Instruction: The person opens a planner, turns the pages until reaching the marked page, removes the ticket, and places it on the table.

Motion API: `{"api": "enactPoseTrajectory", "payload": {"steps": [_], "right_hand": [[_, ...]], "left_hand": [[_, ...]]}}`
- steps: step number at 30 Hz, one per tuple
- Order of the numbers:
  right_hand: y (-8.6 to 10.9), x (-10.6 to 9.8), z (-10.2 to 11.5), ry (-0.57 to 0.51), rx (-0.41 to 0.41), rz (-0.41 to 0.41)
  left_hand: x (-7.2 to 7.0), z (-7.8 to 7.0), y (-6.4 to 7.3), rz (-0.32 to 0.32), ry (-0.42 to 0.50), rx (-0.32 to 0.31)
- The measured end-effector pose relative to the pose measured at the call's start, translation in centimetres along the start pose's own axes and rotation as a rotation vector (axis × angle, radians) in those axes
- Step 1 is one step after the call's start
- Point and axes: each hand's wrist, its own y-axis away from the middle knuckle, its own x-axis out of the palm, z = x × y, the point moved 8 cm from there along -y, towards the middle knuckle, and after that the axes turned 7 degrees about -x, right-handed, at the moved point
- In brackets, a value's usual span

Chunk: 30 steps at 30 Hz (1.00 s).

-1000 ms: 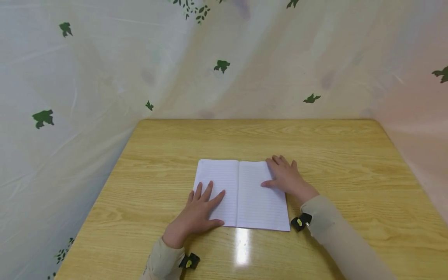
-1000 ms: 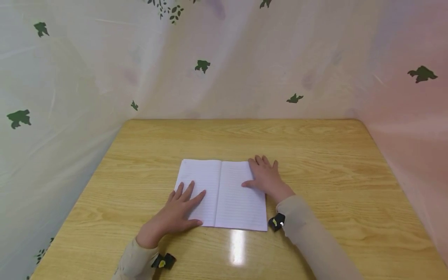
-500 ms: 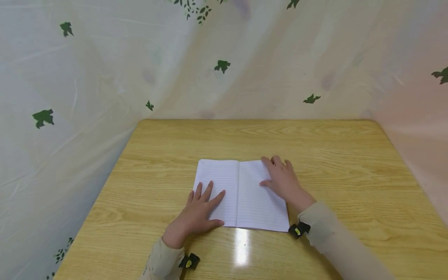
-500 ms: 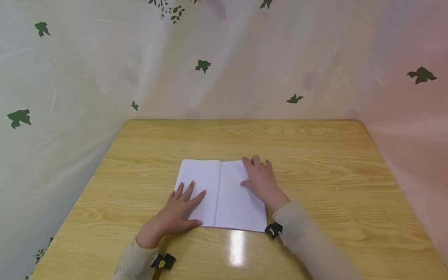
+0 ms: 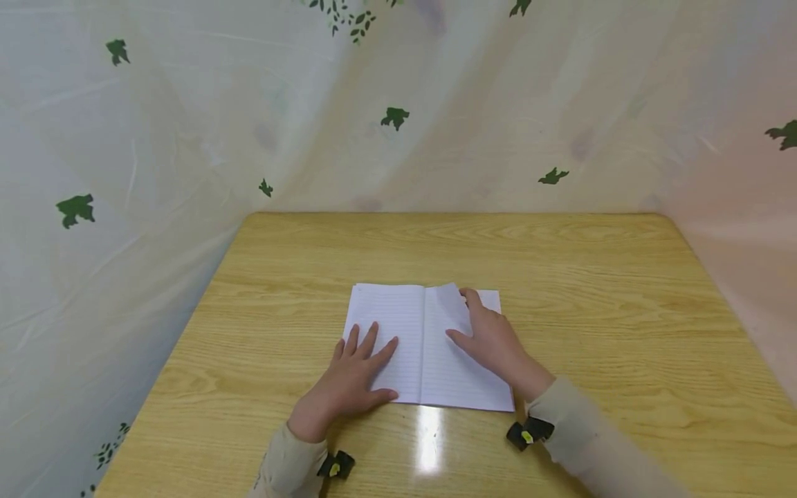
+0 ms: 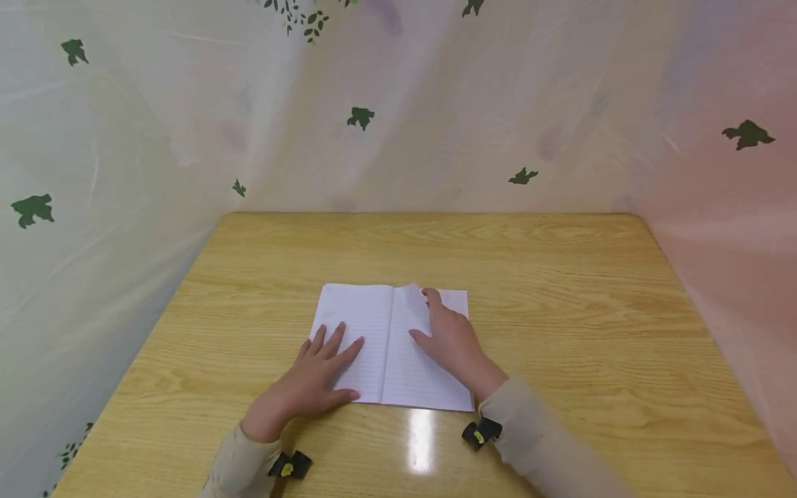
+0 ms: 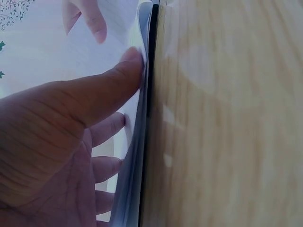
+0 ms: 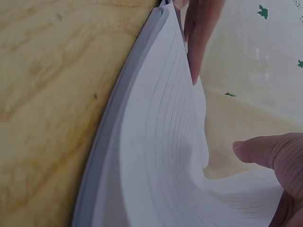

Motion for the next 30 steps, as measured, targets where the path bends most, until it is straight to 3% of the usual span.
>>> {"api": "enactPoseTrajectory", "payload": {"steps": [10,17,22,30], "right_hand": [[1.5,1.9,2.4,-0.004,-0.104,0.132],[2.5,3.0,4.0,0.035,-0.098,0.255],[2.8,3.7,4.8,0.063,-0.098,0.285],[3.3,4.3,5.7,0.034,-0.133,0.256]], "left_hand": [[-0.1,0.2,-0.2,-0.025,0.066,-0.043],[-0.4,0.3,-0.3,-0.050,0.110,-0.061],[-0.3,0.4,-0.4,-0.048,0.121,-0.081],[-0.4,0.4,-0.4,-0.057,0.145,-0.080]]}}
